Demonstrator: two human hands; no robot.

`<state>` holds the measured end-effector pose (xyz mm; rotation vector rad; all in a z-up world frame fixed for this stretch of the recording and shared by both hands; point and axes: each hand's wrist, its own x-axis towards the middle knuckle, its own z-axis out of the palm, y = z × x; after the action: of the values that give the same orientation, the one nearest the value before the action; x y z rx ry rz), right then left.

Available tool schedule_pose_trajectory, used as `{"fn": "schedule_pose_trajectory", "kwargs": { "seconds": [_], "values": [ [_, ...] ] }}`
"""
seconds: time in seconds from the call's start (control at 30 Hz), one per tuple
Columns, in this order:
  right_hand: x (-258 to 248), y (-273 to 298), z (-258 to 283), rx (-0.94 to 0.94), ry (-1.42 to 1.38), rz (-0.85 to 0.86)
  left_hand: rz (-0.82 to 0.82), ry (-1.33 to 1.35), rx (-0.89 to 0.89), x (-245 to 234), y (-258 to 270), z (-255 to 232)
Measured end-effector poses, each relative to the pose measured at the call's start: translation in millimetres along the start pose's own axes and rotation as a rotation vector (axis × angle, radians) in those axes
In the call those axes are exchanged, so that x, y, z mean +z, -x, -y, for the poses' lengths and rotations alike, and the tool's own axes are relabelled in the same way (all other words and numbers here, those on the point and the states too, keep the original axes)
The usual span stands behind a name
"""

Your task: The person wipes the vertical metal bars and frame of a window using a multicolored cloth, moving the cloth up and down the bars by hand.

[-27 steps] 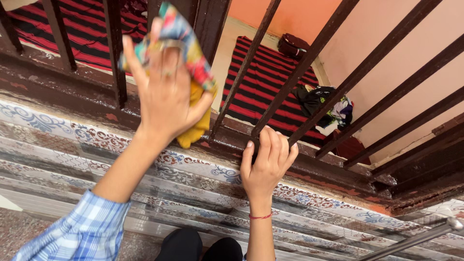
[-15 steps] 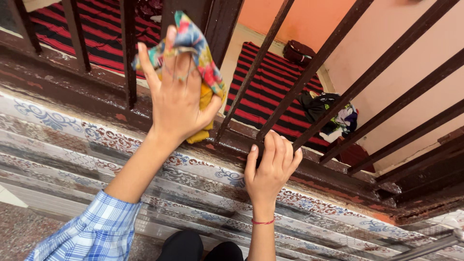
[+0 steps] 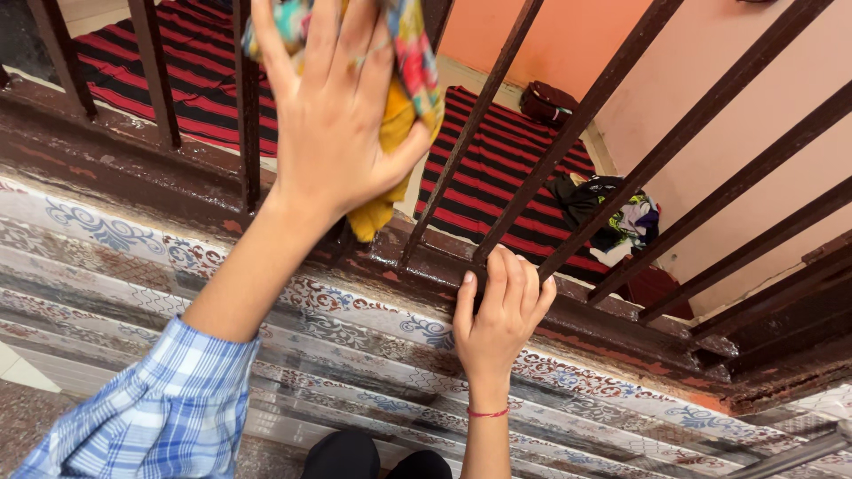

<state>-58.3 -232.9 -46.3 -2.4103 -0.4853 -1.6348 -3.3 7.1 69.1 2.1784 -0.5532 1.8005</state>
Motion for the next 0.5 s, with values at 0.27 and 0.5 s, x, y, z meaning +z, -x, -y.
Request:
{"fn": "schedule_pose_trajectory", "kwargs": {
  "seconds": [0.27, 0.5],
  "values": [
    [1.6, 1.4, -1.8, 0.003, -0.006, -0.001, -0.008, -0.062, 0.059, -5.7, 13.0, 1.2],
    [0.7, 0.2, 0.6, 0.008, -0.004, -0.004, 0.053, 0.035, -0.087, 2.4, -49.5, 3.1]
  ]
}}
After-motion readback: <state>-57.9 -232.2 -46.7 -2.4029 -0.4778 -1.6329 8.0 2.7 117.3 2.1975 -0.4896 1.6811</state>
